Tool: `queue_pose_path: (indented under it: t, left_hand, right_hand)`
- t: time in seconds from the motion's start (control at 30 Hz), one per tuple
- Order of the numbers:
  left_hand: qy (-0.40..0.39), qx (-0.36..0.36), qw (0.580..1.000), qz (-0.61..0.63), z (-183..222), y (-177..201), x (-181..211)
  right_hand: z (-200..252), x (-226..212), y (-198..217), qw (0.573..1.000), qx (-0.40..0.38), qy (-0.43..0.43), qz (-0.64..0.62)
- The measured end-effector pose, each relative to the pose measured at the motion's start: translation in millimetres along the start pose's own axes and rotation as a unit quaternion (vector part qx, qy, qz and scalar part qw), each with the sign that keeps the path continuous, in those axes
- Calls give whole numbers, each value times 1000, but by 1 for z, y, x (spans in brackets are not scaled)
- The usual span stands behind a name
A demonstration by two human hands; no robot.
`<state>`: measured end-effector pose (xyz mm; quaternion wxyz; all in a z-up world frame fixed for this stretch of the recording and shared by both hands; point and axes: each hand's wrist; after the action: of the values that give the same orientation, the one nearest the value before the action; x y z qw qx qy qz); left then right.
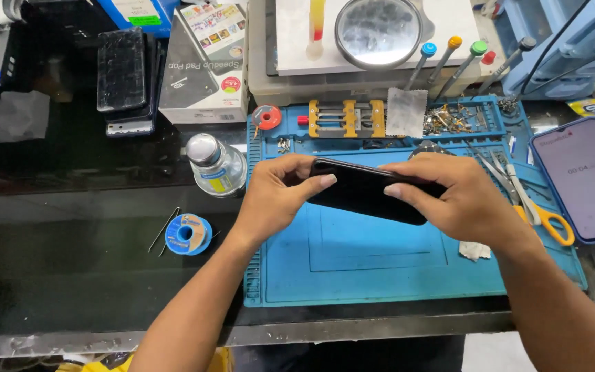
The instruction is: Removing the back cover of a smartphone using a prying tool and manual force at a repair station.
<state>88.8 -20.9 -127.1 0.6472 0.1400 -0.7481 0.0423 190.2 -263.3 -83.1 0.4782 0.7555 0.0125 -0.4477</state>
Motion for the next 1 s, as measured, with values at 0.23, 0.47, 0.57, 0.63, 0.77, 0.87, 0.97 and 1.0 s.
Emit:
queue_pose_path:
  t: [0.23, 0.47, 0.57, 0.63, 0.77, 0.87, 0.97, 1.0]
  left_hand:
    - [-112, 48, 992, 26, -2, 3, -9]
    - [-127, 72, 989, 7, 0, -6, -15]
    - [-123, 100, 985, 74, 7, -21, -11]
    - [9, 185, 973, 138, 11, -36, -3]
    - [127, 107, 944, 286, 19, -60, 2]
    - [148, 142, 935, 290, 20, -58, 17]
    - [121, 195, 933, 278, 11, -44, 9]
    - [112, 193, 926, 304, 7, -36, 9]
  right_hand:
    - [-3, 2, 2, 995, 48, 73, -41]
    - [12, 29, -26, 983, 117, 137, -39]
    - [18, 21, -32, 984, 140, 107, -35]
    - [20, 10, -36, 974, 191, 110, -44]
    - [22, 17, -52, 964, 212, 160, -16]
    - [24, 25, -54, 959, 176, 220, -35]
    - [23, 16, -26, 982, 35, 164, -82]
    - [23, 16, -17, 991, 38, 116, -49]
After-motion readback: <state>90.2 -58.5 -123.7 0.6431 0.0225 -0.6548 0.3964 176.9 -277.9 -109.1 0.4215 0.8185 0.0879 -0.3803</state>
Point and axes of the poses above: each hand's wrist, its own z-axis away from the middle knuckle, its own y-axis out of the back of the hand, x = y × z, and after that the axes turned 4 degrees about -y, right-handed
